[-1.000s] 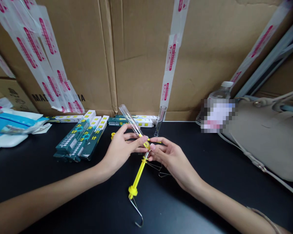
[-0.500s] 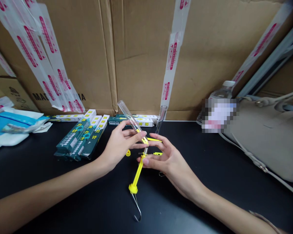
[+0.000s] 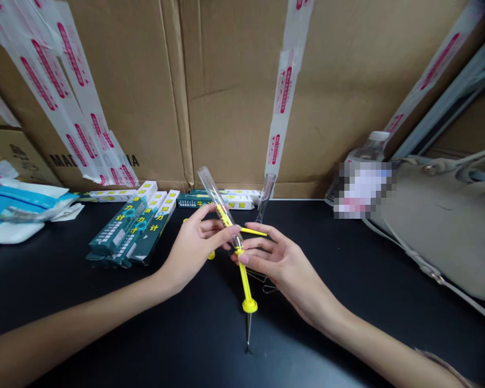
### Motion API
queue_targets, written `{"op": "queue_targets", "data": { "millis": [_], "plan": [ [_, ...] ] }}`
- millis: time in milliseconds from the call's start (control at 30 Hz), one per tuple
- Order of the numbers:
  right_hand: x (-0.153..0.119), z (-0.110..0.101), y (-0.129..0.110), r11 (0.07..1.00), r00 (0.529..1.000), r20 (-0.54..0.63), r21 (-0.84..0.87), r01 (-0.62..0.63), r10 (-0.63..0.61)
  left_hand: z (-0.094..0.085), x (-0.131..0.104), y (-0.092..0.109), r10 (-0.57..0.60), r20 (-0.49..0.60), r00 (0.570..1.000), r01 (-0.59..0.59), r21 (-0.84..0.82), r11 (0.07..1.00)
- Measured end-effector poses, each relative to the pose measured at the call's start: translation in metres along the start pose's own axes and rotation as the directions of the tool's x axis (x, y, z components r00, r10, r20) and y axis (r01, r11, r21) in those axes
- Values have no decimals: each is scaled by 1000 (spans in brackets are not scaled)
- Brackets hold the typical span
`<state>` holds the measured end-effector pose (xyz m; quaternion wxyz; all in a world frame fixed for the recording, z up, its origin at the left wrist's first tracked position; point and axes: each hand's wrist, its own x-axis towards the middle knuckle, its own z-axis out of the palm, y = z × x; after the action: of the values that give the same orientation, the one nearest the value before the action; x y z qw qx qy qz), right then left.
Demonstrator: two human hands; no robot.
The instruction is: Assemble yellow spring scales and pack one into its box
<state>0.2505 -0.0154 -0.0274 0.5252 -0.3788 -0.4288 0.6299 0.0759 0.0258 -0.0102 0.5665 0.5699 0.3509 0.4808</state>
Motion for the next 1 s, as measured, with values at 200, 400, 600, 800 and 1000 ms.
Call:
{"op": "queue_targets", "data": {
  "millis": [200,400,600,800,1000],
  "plan": [
    [4,3,4,995,997,10,-64,73,-73,-2,-5,-3,9,6,1000,-10,32,999],
    [5,4,5,982,989,-1,-113,149,-150,-2,-7,1,19,-40,999,-16,68,998],
    [6,1,8,943,960,-42,-202,264,-278,0,-8,-1,-21,-6,1000,22,65,998],
    [4,1,10,898,971,-20,-385,211,-237,-1,-5,-2,-27,-58,998,30,54,998],
    [4,-3,9,897,983,67,-403,182,-170,-7,1,7,-15,-119,993,24,78,997]
  ]
}}
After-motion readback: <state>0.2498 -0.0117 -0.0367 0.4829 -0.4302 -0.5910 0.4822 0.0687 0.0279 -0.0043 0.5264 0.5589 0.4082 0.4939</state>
